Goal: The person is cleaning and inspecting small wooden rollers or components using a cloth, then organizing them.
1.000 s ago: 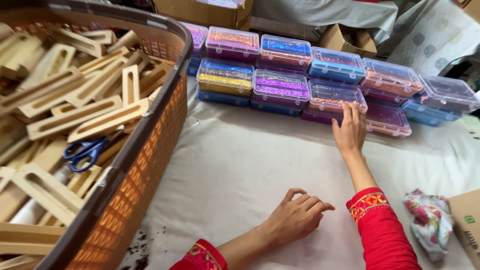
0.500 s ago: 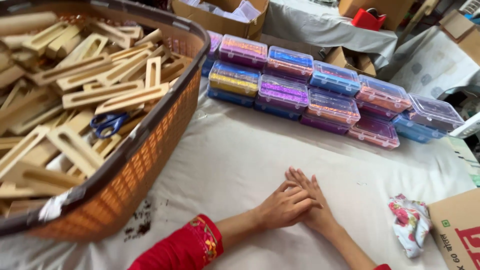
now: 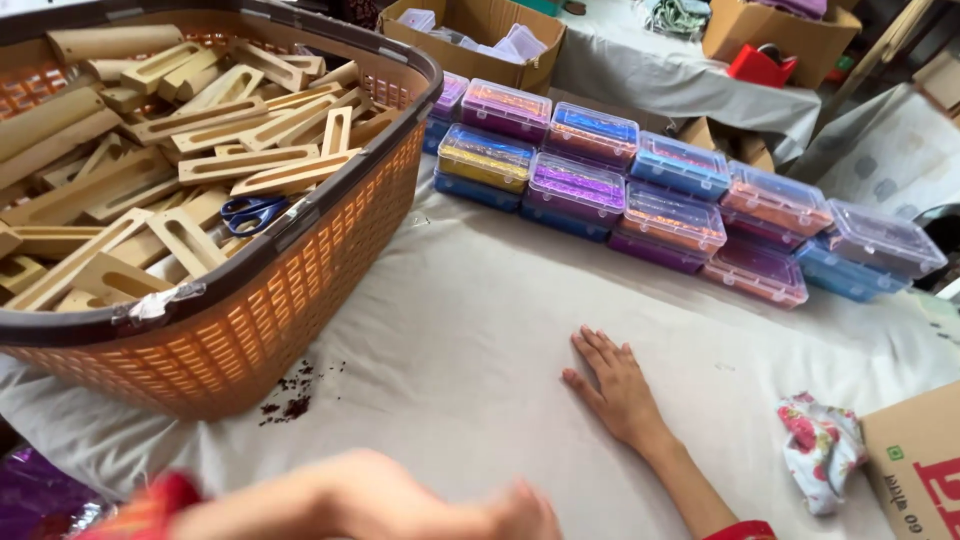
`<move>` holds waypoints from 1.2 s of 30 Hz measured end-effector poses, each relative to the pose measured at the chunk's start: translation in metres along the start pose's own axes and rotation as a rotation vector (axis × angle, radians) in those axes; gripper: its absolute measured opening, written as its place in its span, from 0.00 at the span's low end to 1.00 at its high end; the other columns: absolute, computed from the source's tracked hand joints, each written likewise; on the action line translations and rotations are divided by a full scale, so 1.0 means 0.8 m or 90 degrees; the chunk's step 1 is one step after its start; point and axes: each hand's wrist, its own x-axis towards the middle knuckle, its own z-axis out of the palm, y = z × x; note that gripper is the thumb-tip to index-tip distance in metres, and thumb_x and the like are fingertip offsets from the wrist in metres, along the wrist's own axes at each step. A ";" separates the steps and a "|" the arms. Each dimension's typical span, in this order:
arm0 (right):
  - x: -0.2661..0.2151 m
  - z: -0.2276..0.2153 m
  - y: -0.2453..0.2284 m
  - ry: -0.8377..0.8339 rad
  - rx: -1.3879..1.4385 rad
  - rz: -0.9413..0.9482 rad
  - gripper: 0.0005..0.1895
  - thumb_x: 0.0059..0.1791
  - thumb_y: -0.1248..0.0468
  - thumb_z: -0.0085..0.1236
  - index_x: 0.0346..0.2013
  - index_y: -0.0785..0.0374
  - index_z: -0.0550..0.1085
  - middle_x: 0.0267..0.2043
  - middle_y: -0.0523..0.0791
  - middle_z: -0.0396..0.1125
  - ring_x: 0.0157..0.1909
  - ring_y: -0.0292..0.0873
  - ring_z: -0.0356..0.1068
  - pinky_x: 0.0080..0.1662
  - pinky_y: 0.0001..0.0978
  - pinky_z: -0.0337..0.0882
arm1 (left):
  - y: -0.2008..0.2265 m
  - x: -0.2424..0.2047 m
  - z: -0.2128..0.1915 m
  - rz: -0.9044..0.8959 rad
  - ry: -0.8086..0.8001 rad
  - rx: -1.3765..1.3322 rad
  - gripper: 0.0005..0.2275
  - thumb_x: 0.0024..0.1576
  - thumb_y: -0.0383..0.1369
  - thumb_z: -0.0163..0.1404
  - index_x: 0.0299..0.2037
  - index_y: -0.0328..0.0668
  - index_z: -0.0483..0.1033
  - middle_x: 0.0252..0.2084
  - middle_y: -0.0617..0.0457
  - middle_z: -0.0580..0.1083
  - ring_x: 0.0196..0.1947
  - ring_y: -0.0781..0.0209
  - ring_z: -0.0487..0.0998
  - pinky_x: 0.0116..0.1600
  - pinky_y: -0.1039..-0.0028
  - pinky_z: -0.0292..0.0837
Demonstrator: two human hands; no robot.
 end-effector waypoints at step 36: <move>-0.001 -0.018 -0.016 -0.016 0.009 0.009 0.36 0.53 0.39 0.42 0.69 0.55 0.62 0.76 0.45 0.51 0.77 0.46 0.45 0.73 0.48 0.43 | -0.134 -0.361 0.166 -1.003 -0.972 -0.425 0.30 0.53 0.49 0.58 0.57 0.34 0.70 0.45 0.37 0.81 0.45 0.47 0.82 0.48 0.64 0.77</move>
